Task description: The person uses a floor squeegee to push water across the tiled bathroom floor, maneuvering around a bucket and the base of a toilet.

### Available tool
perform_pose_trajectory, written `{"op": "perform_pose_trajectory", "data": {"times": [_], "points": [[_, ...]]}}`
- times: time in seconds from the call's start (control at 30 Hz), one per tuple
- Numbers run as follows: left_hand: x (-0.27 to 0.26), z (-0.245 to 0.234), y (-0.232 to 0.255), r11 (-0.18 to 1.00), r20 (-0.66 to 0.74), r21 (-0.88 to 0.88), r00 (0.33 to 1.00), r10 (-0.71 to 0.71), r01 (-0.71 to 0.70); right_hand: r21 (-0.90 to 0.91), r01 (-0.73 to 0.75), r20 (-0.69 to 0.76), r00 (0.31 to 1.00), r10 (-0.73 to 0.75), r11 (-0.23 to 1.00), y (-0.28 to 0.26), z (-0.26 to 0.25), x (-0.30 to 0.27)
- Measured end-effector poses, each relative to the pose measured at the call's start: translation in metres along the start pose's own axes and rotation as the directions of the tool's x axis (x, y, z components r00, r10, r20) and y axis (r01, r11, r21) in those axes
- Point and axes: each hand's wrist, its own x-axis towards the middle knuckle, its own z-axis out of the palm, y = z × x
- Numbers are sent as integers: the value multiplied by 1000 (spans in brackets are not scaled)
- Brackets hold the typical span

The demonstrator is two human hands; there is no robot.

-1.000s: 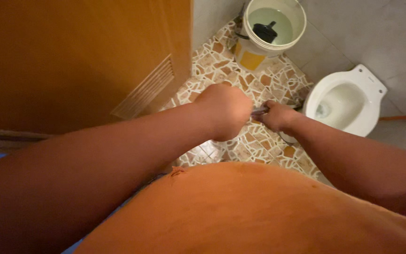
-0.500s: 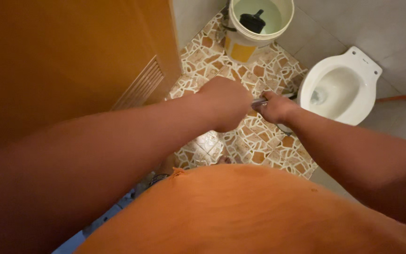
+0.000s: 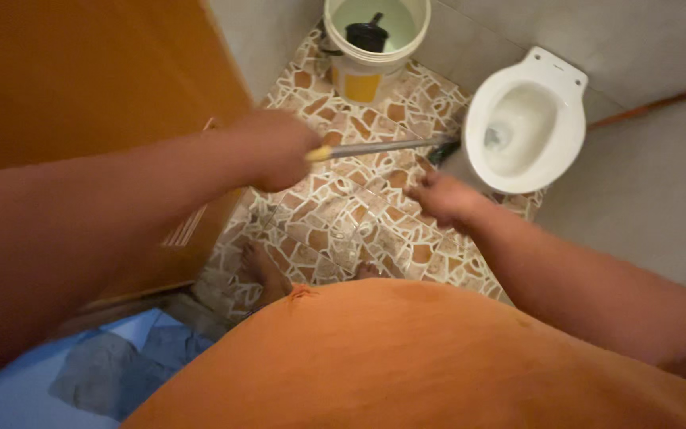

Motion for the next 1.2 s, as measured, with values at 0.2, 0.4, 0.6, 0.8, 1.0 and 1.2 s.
{"op": "perform_pose_trajectory", "data": {"times": [0.2,0.4,0.6,0.8,1.0,1.2], "points": [[33,-3,15,998,-38,39,998,50,-49,39,-150,43,988,148,988,55,9,-48],[49,-8,36,995,-26,-72,997,-68,66,189,-169,-5,985,173,967,72,-6,-69],[-32,3,5,993,89,-8,989,-114,116,291,-149,-22,986,163,945,100,-7,-87],[0,28,44,990,-2,-95,995,-101,101,294,-189,75,982,175,937,87,11,-92],[-3,45,54,969,-44,-207,988,-150,138,248,-16,36,999,7,969,55,4,-90],[-98,78,3,891,165,-375,964,-209,257,219,-71,38,997,64,973,72,23,-82]]}}
